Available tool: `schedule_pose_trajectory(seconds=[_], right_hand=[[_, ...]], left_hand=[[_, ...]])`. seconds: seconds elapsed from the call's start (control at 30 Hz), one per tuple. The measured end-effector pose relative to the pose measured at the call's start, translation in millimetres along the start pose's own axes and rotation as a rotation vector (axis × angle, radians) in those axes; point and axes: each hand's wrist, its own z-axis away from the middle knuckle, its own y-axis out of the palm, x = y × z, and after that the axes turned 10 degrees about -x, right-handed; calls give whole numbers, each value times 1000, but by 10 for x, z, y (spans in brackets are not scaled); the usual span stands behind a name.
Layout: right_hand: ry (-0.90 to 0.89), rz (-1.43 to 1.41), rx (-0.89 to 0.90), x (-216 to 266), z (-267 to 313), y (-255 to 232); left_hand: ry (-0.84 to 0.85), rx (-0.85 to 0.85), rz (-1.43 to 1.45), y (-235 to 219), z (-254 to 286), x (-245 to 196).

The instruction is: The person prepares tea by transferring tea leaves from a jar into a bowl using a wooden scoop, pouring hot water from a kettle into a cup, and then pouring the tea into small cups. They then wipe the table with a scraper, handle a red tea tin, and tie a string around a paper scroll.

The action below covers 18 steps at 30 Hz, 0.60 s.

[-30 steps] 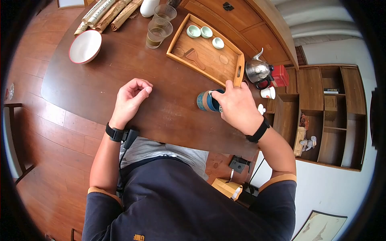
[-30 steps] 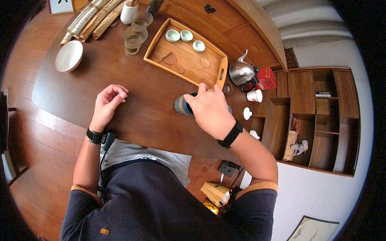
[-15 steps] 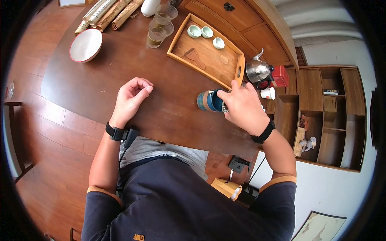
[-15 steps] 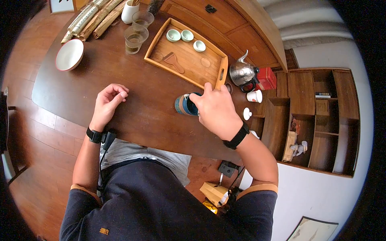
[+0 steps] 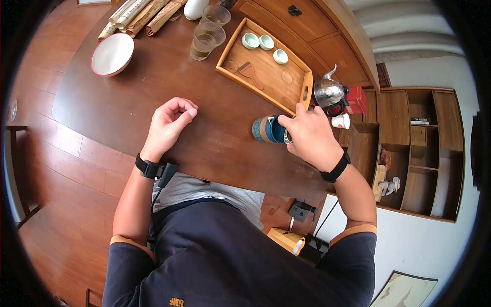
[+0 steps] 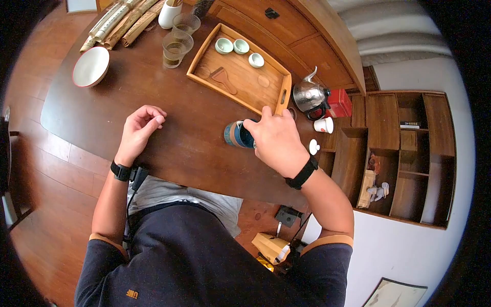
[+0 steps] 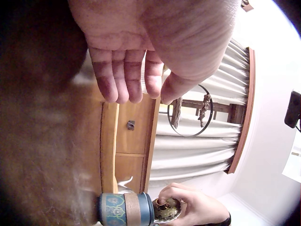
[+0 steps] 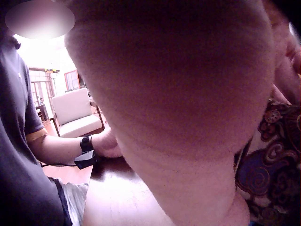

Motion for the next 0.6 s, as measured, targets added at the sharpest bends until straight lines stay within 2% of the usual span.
schedule_pose_trajectory(seconds=[0.6], right_hand=[[-11,12,-10,10,-16,46]], left_hand=[[-2,3,3,-2,-9,10]])
